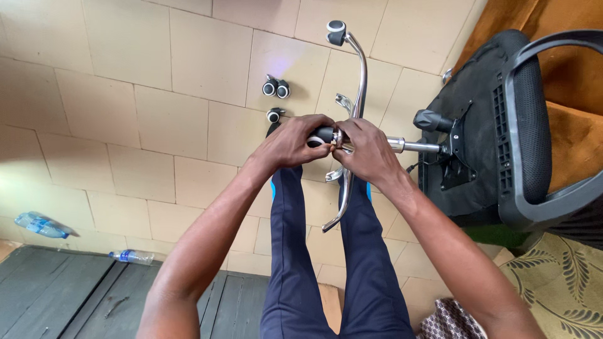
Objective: The person lifts an office chair, places it on a nearby surface, and removes the five caster wheels from the chair base one by one. The removed wheels are placed on the floor.
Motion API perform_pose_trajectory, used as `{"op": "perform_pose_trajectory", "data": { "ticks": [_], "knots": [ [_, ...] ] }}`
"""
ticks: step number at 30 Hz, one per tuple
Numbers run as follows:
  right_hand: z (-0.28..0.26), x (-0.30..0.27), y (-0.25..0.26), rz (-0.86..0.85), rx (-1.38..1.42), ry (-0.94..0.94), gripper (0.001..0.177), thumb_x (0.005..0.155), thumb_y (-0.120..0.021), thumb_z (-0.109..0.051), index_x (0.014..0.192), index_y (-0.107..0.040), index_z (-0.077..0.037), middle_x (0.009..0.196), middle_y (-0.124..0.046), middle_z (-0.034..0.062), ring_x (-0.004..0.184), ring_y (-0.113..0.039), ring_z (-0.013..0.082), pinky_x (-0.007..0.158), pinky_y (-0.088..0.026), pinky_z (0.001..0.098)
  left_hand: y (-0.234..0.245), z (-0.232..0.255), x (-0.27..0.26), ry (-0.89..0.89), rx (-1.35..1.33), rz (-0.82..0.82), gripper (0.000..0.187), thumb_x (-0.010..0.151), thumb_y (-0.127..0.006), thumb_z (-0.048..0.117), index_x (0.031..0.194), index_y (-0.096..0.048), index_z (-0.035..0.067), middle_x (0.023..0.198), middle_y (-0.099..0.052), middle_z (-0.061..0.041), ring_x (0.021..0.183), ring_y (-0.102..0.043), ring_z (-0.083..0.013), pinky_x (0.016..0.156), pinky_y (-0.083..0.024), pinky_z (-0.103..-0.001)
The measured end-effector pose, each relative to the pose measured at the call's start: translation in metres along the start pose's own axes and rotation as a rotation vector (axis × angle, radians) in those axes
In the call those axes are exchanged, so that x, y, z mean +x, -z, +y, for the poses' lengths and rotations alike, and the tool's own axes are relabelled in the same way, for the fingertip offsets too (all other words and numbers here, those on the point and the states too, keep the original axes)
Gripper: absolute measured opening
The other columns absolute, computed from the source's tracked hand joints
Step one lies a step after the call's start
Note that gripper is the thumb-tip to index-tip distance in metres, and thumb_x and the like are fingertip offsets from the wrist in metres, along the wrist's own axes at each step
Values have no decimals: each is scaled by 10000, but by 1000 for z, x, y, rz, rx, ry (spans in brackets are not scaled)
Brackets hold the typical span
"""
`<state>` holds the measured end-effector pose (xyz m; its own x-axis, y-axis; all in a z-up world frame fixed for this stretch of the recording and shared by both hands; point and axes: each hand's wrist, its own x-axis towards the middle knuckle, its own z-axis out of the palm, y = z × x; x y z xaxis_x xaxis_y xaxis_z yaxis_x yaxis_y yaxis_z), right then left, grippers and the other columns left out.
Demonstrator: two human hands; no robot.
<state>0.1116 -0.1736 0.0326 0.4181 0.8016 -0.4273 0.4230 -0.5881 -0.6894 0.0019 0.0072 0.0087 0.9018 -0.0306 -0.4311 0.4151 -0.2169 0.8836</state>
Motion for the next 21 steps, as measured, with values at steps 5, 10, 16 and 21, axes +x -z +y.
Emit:
{"op": "perform_pose_trajectory", "data": {
  "ticks": [5,10,16,21],
  "knots": [
    [4,-9,-14,91,-19,65,425,751,-806,-122,1111,-673,60,1010,-688,203,958,-665,382,871,-545,461,-4,4,1,43,27,-83,441,754,-688,284,1112,-625,34,903,-712,-184,822,-695,-365,744,-542,-446],
    [5,-11,-13,86,-33,46,453,724,-830,-128,1115,-680,47,1024,-686,208,977,-649,399,875,-528,475,-6,5,-3,-57,6,-53,437,808,-688,289,1136,-592,17,950,-700,-202,890,-683,-394,773,-536,-463],
    [3,-14,-10,12,-36,45,426,727,-844,-141,1083,-678,24,1015,-687,183,960,-651,379,836,-529,469,1,7,-2,45,128,-266,439,867,-678,382,1090,-576,17,925,-695,-215,903,-659,-421,774,-507,-499],
    [3,-13,-10,-17,-54,48,353,723,-849,-166,965,-665,15,908,-667,160,885,-655,363,785,-535,465,0,2,-1,-50,118,-302,402,933,-594,367,1083,-541,-2,940,-660,-217,899,-637,-430,776,-492,-511]
  ]
}}
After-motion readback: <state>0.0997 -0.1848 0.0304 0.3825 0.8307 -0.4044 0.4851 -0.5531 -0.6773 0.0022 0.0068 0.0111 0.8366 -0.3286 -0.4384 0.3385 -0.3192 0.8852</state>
